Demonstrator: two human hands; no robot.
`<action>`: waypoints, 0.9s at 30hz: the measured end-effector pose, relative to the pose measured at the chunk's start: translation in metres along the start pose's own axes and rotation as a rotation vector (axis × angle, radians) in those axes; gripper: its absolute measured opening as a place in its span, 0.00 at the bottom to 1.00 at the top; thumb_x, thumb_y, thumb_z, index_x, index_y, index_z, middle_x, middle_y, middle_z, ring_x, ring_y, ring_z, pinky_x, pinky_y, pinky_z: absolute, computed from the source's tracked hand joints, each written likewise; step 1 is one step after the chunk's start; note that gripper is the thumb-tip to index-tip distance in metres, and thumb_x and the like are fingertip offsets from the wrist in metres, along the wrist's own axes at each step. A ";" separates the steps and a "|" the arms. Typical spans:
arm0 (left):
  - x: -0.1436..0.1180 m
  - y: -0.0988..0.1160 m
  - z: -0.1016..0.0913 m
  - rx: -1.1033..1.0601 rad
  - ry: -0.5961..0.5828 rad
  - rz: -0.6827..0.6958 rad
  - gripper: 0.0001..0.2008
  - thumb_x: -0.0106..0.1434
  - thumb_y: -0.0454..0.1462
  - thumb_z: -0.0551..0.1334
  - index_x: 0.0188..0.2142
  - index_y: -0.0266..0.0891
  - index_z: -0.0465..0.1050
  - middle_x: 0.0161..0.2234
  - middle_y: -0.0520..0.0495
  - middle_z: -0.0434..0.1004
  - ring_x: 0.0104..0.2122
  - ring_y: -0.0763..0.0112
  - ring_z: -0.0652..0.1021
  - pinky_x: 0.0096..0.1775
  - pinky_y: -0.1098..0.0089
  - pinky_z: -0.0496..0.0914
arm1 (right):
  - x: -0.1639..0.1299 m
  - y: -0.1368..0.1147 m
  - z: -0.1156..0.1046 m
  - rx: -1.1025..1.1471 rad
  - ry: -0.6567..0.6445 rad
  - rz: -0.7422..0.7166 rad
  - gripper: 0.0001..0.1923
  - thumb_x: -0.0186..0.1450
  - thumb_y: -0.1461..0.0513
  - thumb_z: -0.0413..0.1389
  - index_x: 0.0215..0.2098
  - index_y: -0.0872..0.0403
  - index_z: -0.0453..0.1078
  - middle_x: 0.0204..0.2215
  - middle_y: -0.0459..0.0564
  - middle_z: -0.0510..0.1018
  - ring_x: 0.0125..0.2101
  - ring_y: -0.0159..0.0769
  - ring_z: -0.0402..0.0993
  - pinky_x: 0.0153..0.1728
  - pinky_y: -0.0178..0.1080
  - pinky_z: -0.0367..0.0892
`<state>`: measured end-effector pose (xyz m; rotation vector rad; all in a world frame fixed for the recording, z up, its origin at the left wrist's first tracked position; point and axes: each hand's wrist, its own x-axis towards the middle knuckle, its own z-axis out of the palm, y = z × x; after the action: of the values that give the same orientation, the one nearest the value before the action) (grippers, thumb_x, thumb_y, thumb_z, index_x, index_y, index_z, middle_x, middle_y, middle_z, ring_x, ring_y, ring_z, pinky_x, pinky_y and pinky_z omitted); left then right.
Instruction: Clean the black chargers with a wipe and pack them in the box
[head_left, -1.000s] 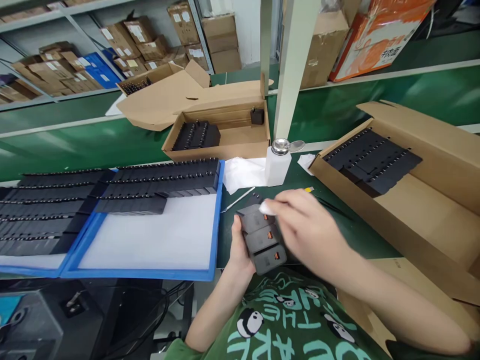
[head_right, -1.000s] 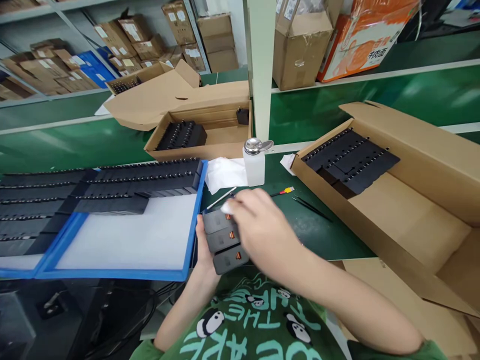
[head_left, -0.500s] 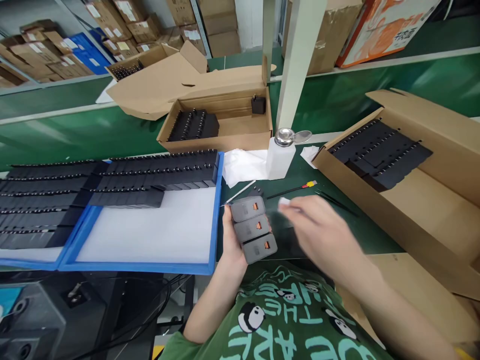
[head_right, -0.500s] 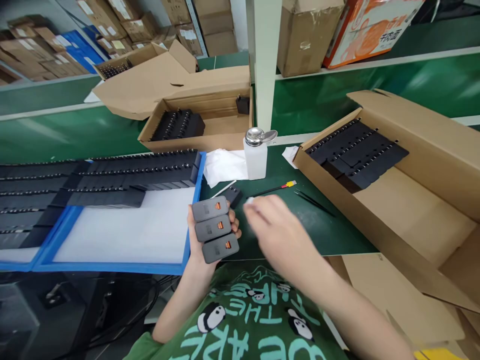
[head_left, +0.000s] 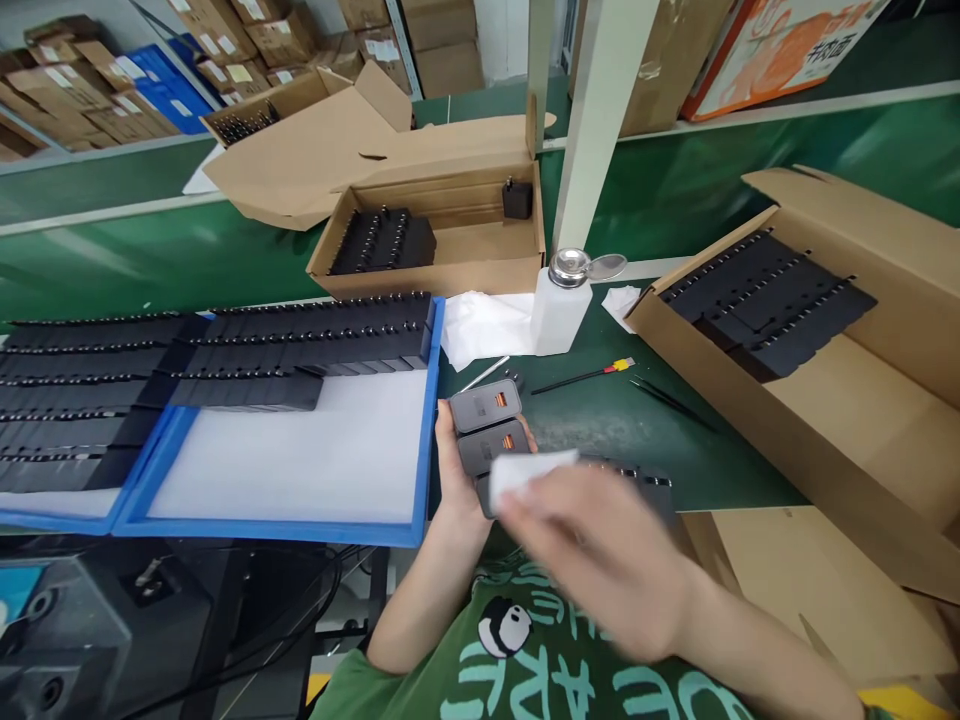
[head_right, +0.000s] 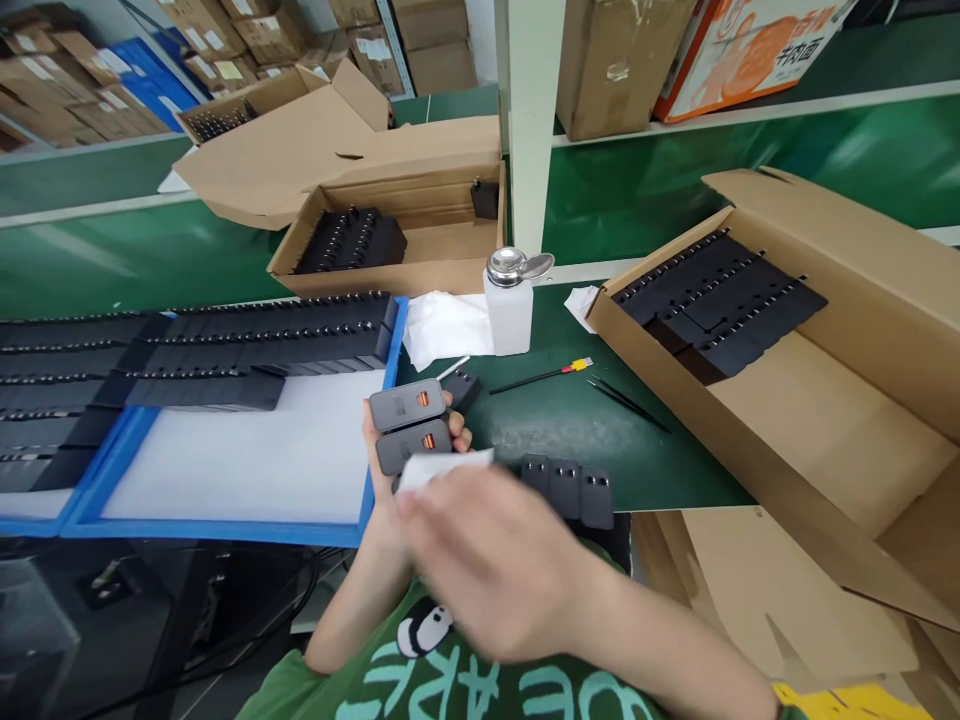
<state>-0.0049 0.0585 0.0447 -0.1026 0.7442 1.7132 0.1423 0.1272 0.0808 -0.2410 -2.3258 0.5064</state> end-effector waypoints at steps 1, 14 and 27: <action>0.000 0.000 0.000 -0.003 -0.011 0.004 0.32 0.57 0.64 0.60 0.33 0.36 0.75 0.26 0.46 0.77 0.25 0.67 0.77 0.28 0.69 0.72 | -0.003 -0.002 0.001 0.057 -0.038 -0.084 0.18 0.70 0.69 0.52 0.57 0.54 0.70 0.40 0.52 0.80 0.41 0.38 0.76 0.41 0.39 0.76; -0.007 0.000 0.004 -0.037 -0.100 0.052 0.32 0.57 0.65 0.59 0.34 0.38 0.75 0.27 0.47 0.74 0.24 0.69 0.75 0.27 0.69 0.70 | -0.041 0.085 -0.027 -0.263 -0.140 0.130 0.14 0.69 0.72 0.52 0.48 0.53 0.73 0.41 0.52 0.76 0.40 0.38 0.76 0.38 0.39 0.74; -0.038 0.006 0.037 -0.156 0.136 0.056 0.30 0.59 0.63 0.61 0.39 0.38 0.76 0.29 0.46 0.76 0.27 0.69 0.77 0.31 0.68 0.75 | -0.030 0.074 -0.037 -0.060 -0.223 0.242 0.19 0.72 0.65 0.52 0.60 0.47 0.66 0.57 0.51 0.73 0.56 0.40 0.72 0.58 0.42 0.69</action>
<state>0.0120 0.0456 0.0938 -0.3107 0.7179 1.8299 0.1920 0.1952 0.0547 -0.5224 -2.5457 0.6086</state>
